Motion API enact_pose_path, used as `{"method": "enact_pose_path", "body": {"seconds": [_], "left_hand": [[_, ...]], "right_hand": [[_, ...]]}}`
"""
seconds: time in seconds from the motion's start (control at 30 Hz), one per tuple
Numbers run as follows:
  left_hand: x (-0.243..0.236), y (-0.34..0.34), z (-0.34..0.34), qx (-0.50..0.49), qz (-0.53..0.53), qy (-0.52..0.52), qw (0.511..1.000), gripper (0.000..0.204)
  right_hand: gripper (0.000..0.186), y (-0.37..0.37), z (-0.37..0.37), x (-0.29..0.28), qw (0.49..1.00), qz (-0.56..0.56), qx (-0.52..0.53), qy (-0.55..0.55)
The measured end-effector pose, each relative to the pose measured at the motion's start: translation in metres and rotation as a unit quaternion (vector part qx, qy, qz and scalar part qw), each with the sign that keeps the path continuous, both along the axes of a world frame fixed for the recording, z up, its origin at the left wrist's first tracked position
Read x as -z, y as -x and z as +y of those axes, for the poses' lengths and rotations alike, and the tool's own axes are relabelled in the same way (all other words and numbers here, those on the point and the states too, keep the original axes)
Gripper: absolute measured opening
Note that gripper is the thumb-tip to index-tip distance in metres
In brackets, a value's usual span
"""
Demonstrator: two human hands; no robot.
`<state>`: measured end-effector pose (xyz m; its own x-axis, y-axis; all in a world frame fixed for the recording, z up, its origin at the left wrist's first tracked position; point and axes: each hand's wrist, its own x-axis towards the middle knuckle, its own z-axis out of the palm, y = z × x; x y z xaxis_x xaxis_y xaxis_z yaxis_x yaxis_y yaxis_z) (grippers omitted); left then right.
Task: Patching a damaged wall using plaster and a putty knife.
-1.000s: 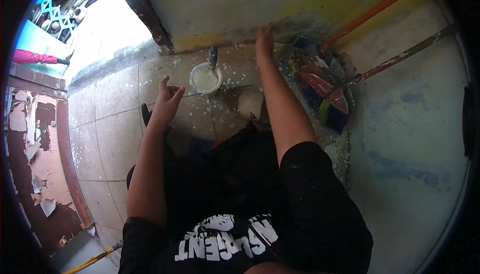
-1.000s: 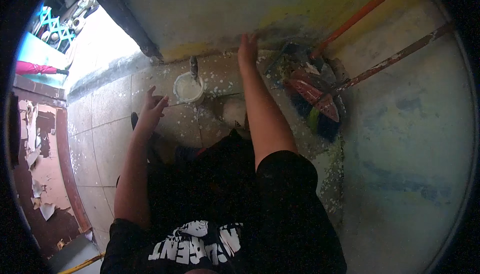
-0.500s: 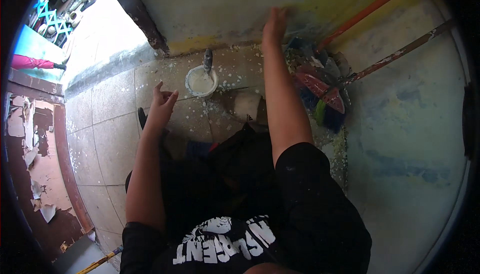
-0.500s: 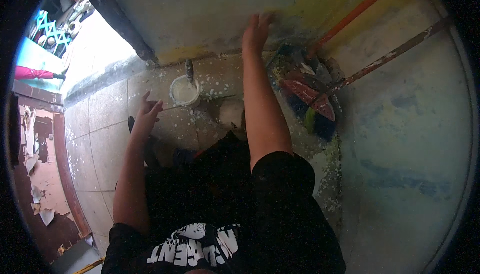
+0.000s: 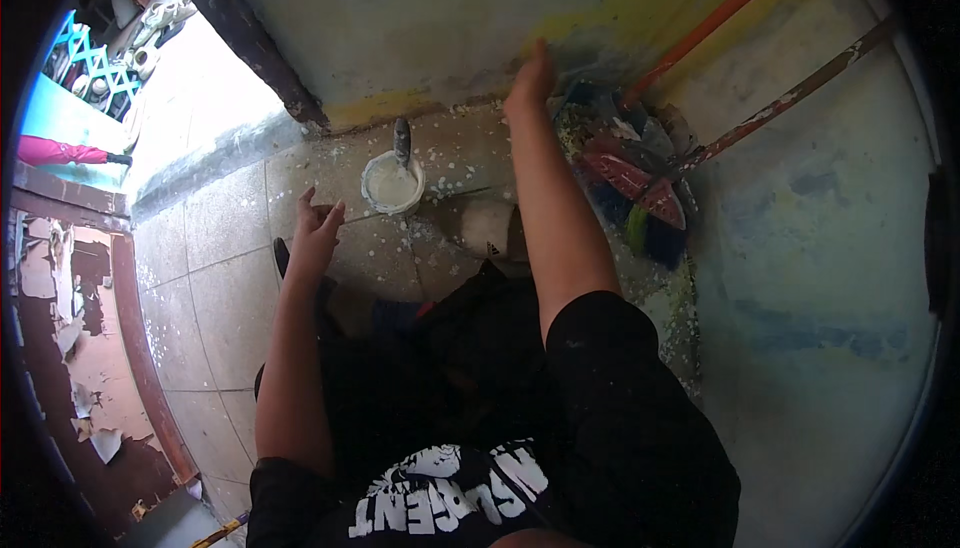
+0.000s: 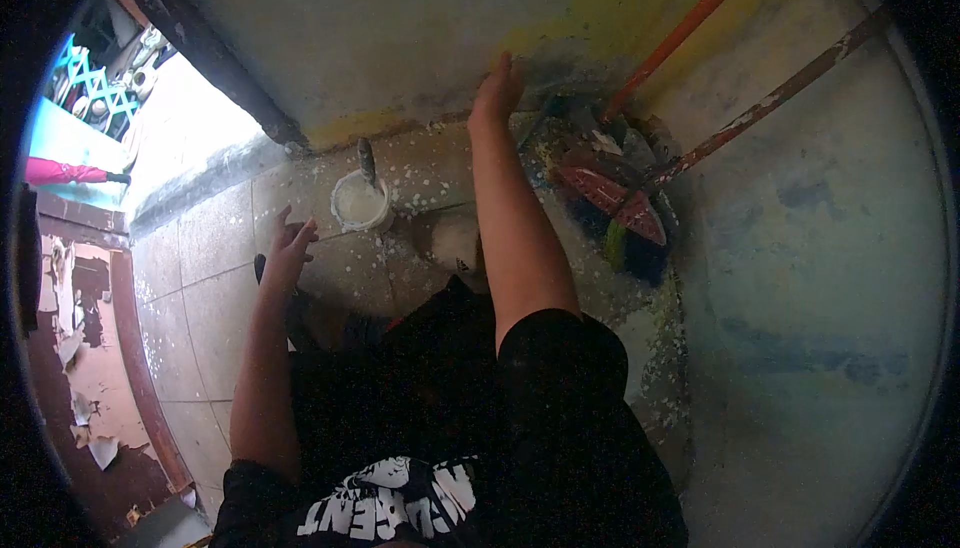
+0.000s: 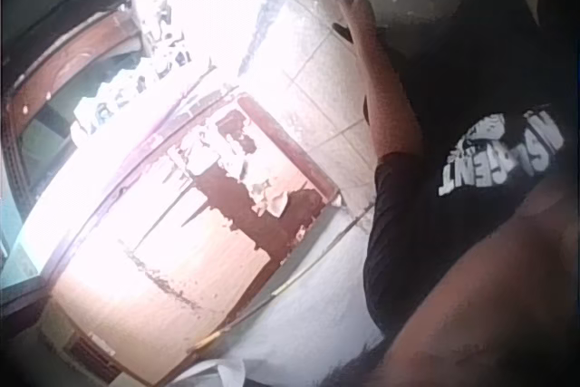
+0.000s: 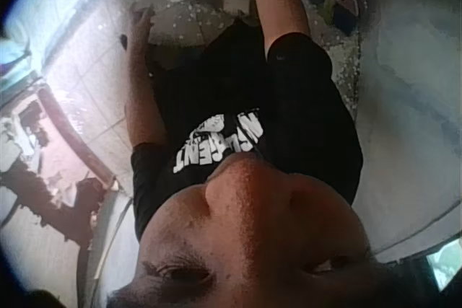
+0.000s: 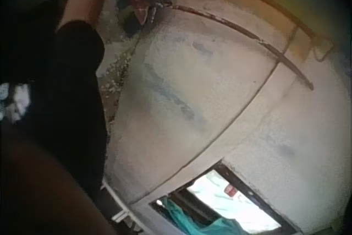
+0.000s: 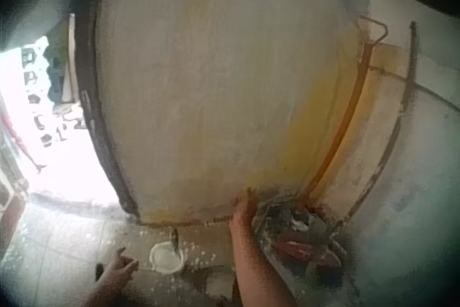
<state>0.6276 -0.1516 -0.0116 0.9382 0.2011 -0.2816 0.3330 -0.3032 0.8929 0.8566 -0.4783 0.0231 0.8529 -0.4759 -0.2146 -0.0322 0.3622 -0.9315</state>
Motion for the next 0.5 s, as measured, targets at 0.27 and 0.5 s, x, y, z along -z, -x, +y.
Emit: {"method": "enact_pose_path", "body": {"seconds": [0.27,0.5], "left_hand": [[-0.005,-0.008,-0.017,0.035,0.003,0.000,0.999,0.076],[-0.007,-0.009,-0.017,0.021,-0.011,0.005,1.000,0.077]], "right_hand": [[0.067,0.002,-0.033,0.005,0.957,-0.075,0.018,0.280],[0.071,0.012,-0.038,-0.010,0.944,-0.125,0.006,0.305]]}}
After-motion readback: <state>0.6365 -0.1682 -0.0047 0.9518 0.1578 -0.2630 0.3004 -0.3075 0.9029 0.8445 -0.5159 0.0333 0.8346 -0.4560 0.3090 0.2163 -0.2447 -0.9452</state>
